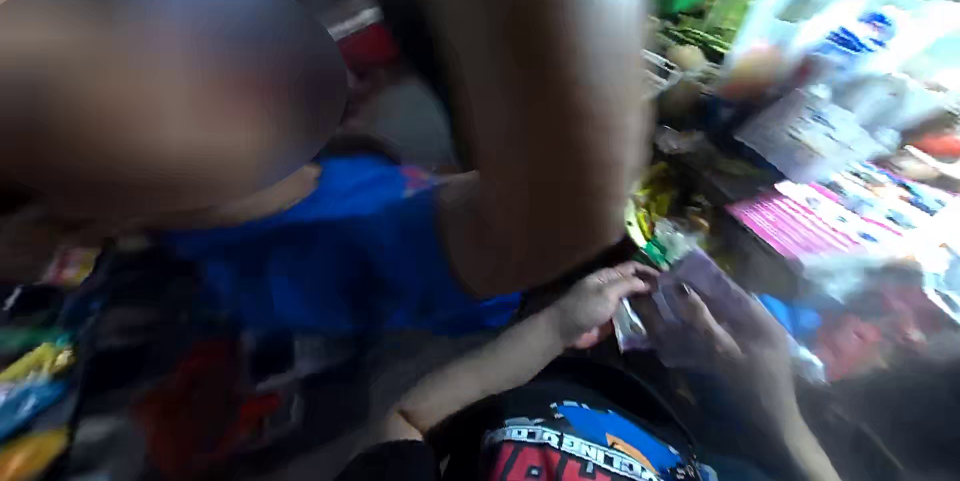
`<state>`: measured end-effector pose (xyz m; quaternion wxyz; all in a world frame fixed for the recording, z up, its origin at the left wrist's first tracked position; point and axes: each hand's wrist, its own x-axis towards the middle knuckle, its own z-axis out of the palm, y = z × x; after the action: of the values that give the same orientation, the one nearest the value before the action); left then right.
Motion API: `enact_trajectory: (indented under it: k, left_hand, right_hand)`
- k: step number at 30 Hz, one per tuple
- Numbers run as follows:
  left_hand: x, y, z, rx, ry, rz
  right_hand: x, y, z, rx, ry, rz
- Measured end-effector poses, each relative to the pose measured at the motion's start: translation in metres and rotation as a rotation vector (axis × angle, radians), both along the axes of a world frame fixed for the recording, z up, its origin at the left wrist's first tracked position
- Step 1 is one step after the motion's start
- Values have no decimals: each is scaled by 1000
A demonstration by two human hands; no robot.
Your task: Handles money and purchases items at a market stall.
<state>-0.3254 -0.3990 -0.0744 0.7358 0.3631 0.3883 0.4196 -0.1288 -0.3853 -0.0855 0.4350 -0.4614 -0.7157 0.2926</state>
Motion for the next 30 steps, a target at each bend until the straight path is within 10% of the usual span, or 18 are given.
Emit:
enact_trajectory:
  k: [9,19,30]
  left_hand:
    - [-32,-108,-59,-269,70,599]
    - [-95,-289,-91,-97,197,887]
    - [-258,-516,-95,-153,241,1308]
  right_hand:
    - [-68,6,-10,-3,-436,724]
    - [-221,-85,-27,7,-362,1366]
    - [-438,-280,-47,-64,-106,1460]
